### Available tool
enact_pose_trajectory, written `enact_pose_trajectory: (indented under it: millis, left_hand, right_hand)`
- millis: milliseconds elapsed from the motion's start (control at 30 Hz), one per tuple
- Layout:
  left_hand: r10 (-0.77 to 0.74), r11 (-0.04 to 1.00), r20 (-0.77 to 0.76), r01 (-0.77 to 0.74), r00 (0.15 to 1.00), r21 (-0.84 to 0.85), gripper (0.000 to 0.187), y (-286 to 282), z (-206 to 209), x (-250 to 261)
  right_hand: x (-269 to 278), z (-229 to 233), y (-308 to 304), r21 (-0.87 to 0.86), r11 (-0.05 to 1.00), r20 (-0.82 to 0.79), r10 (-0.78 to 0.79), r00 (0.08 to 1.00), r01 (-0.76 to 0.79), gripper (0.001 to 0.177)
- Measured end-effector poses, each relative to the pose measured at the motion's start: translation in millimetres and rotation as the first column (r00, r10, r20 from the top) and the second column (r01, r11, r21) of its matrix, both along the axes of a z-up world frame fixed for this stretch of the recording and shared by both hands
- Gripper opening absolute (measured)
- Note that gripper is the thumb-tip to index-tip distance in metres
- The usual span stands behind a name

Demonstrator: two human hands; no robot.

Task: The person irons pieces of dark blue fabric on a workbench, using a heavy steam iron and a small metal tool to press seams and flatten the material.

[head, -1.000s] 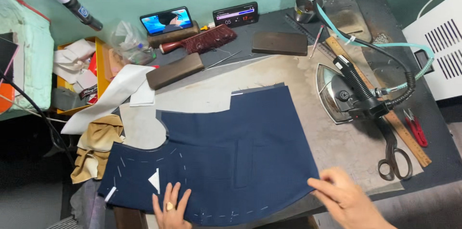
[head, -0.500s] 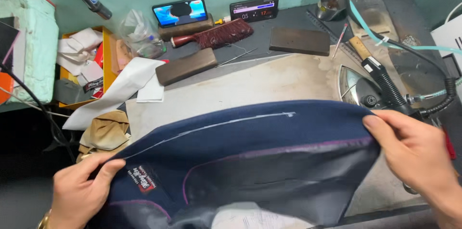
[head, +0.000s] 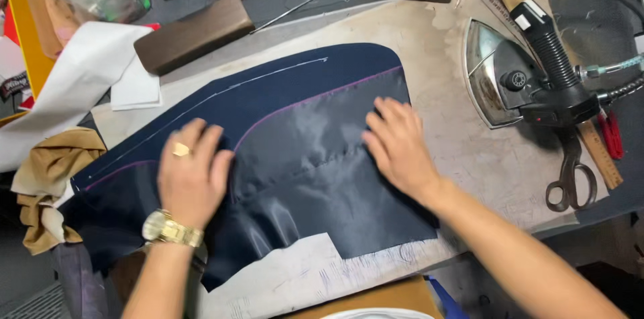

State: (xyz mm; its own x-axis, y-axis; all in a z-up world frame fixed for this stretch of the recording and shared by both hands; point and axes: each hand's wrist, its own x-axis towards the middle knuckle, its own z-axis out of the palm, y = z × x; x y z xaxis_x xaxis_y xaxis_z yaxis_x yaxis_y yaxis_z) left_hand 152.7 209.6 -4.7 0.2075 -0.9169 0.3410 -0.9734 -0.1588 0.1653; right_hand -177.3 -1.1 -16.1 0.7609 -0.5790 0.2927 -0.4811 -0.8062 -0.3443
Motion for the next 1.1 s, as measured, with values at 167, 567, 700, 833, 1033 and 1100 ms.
enact_pose_trajectory:
  millis: [167,567,700,833,1033,1100]
  left_hand:
    - [-0.151,0.981,-0.275,0.179,0.949,0.08,0.042,22,-3,-127]
    - [-0.201,0.964,-0.164,0.224,0.966,0.144,0.049,28,-35,-148]
    - [-0.208,0.962,-0.164,0.232,0.964,0.142,0.056,30,-38,-148]
    - [-0.206,0.962,-0.156,0.229,0.966,0.146,0.057,30,-38,-149]
    - [-0.211,0.962,-0.148,0.232,0.966,0.143,0.057,32,-37,-148]
    - [-0.208,0.962,-0.133,0.227,0.969,0.154,0.057,28,-38,-150]
  right_hand:
    - [-30,-6,67,0.001,0.999,-0.116,0.044,0.992,-0.045,0.037]
    - [-36,-14,107,-0.002,0.996,-0.101,0.085,0.991,-0.086,0.041]
    - [-40,-14,119,0.0,0.995,-0.099,0.099,0.99,-0.1,0.039]
    - [-41,-14,127,-0.007,0.994,-0.093,0.111,0.989,-0.113,0.037]
    - [-41,-15,131,0.001,0.993,-0.086,0.115,0.99,-0.115,0.036]
    - [-44,-12,130,0.011,0.993,-0.065,0.118,0.991,-0.118,0.036]
